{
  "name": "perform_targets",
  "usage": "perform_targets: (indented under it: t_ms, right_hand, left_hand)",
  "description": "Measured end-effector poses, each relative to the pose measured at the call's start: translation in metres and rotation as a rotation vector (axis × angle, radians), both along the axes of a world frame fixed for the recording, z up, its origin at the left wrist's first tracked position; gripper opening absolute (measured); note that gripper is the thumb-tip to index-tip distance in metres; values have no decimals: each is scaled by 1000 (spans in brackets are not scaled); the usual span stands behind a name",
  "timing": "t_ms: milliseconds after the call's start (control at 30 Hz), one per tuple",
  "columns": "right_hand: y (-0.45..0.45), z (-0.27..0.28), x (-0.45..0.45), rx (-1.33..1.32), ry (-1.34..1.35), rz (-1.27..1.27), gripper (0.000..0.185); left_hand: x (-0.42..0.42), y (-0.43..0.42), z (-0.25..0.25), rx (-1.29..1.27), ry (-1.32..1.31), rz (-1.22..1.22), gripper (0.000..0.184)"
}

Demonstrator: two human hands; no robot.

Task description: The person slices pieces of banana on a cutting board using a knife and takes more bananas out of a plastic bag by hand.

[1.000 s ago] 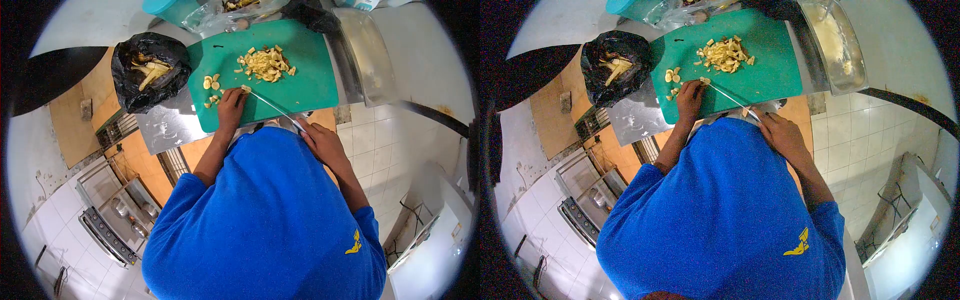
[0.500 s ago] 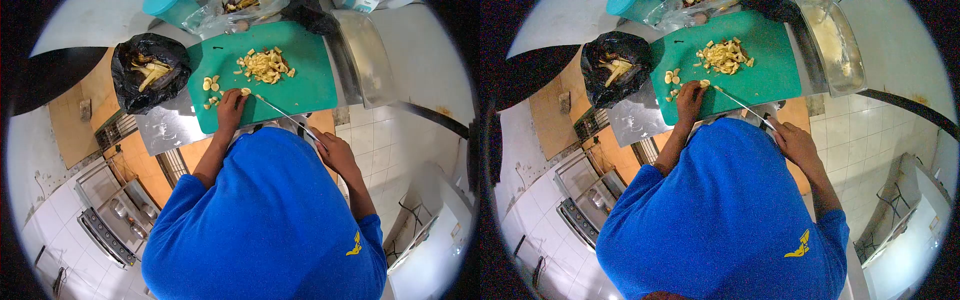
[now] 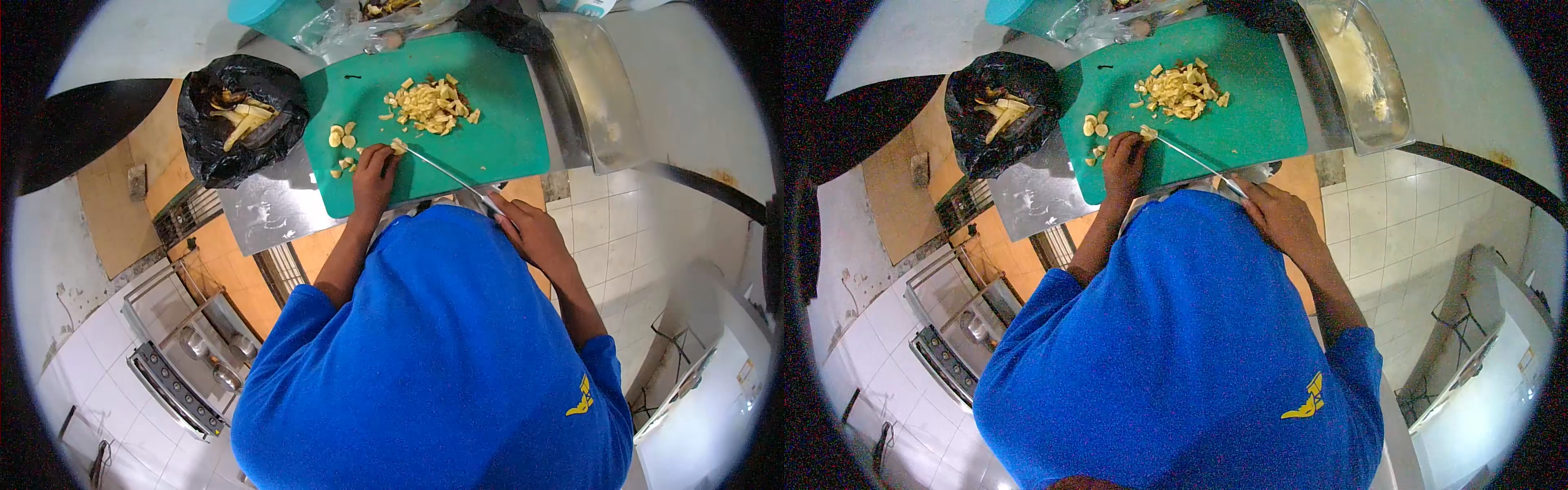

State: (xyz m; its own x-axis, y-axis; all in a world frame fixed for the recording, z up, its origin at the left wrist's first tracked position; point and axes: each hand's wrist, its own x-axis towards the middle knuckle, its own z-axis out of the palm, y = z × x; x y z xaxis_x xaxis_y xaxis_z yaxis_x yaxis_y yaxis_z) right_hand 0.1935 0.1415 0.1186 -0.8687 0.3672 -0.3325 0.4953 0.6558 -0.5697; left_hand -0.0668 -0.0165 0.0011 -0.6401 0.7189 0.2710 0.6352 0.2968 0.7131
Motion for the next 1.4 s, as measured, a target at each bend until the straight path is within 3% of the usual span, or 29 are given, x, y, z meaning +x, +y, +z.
perform_targets:
  t_ms: [700,967,1167,1400]
  right_hand:
    - [-2,5,-10,100,-118,70,47]
    - [11,41,14,62,-234,34,43]
    - [9,20,14,-1,13,-19,43]
    - [-3,4,-4,49,15,58,45]
  left_hand:
    - [3,2,2,-1,8,44,19]
    - [3,2,0,50,50,41,18]
    - [3,-2,-2,63,51,37,17]
    - [4,-5,0,31,26,37,18]
